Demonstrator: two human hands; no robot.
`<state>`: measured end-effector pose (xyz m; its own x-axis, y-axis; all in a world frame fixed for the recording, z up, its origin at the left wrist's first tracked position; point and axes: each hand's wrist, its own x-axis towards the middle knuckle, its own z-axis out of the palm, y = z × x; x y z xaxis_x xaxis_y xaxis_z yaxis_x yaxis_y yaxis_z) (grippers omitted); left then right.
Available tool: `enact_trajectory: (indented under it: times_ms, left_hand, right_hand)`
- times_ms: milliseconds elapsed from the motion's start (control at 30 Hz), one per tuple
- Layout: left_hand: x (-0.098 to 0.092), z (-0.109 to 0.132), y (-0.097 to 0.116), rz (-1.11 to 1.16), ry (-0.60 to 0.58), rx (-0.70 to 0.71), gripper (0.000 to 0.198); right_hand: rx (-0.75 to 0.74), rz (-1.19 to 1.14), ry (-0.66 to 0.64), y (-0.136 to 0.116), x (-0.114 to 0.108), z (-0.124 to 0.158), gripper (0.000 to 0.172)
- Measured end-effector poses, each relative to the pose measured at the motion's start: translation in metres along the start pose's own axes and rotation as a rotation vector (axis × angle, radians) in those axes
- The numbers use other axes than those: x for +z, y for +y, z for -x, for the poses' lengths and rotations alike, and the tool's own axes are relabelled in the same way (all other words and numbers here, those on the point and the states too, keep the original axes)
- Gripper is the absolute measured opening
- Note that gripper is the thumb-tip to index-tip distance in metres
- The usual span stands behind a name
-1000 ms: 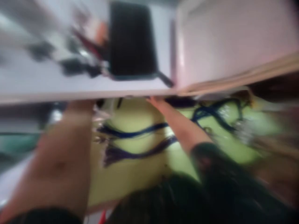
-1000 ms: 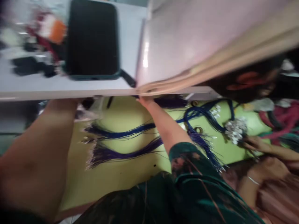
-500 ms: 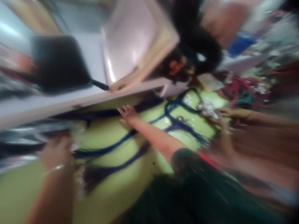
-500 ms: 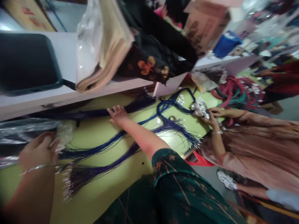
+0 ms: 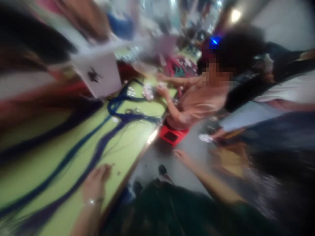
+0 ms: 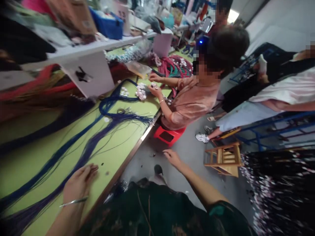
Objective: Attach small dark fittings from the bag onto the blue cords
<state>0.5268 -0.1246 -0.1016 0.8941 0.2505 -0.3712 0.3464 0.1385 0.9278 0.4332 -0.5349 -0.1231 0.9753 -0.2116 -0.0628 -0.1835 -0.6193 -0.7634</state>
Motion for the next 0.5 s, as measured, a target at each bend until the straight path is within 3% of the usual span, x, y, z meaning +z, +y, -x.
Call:
enact_trajectory:
  times_ms: [133,267,400,500]
  left_hand:
    - [0.104,0.036,-0.001,-0.083,-0.252,0.008,0.041]
    - [0.217,0.079,-0.011,-0.108,-0.466,-0.006,0.042]
    - [0.332,0.125,-0.050,-0.012,-0.428,-0.188,0.040]
    - [0.405,0.158,-0.090,-0.030,-0.392,-0.334,0.033]
  right_hand:
    - [0.229,-0.060,0.235,0.077,-0.080,0.048,0.048]
    - [0.336,-0.136,0.315,0.146,-0.152,0.090,0.040]
    - [0.442,-0.208,0.320,0.235,-0.243,0.118,0.036]
    - [0.523,-0.240,0.335,0.303,-0.322,0.126,0.036]
